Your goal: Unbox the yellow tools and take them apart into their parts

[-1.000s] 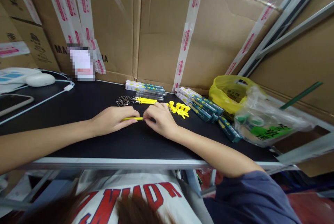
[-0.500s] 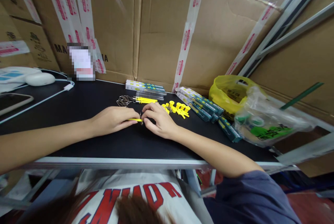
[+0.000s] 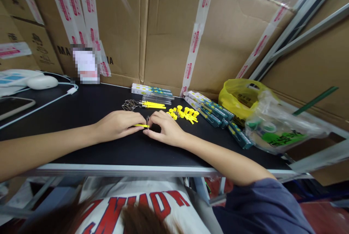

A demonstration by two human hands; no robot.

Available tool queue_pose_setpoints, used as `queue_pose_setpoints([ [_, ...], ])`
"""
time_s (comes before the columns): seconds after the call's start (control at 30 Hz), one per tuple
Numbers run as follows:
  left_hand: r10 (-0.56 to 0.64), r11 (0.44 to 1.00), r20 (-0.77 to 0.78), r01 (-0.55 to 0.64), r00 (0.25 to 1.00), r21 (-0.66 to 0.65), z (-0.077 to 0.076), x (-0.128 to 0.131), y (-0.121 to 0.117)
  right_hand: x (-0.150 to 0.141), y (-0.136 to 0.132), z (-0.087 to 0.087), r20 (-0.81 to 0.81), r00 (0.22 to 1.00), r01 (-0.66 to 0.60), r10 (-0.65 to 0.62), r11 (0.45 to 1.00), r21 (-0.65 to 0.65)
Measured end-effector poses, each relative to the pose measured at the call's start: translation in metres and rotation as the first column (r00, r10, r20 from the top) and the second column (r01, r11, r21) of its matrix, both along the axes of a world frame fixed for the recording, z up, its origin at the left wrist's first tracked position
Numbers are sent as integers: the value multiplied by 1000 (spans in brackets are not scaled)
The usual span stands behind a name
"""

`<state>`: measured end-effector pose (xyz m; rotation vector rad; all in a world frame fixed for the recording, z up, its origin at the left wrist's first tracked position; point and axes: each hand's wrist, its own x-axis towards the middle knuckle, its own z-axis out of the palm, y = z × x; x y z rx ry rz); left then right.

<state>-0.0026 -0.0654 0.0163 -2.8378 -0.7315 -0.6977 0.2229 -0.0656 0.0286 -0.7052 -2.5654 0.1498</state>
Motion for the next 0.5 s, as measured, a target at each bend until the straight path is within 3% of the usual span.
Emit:
queue_pose_setpoints([
  [0.13, 38, 999, 19, -38, 999, 19, 0, -1, 1, -1, 2, -1, -25, 1000, 6, -6, 999, -32],
  [0.27, 62, 998, 51, -62, 997, 6, 1, -1, 1, -1, 4, -3, -92, 996, -7, -13, 976, -216],
  [0.4, 113, 993, 86, -110, 990, -34, 0, -1, 0, -2, 5, -6, -164, 984, -26, -67, 861, -508],
  [0.5, 162, 986, 83, -157, 983, -62, -2, -1, 0, -3, 4, -8, -203, 975, -57, -89, 787, -614],
])
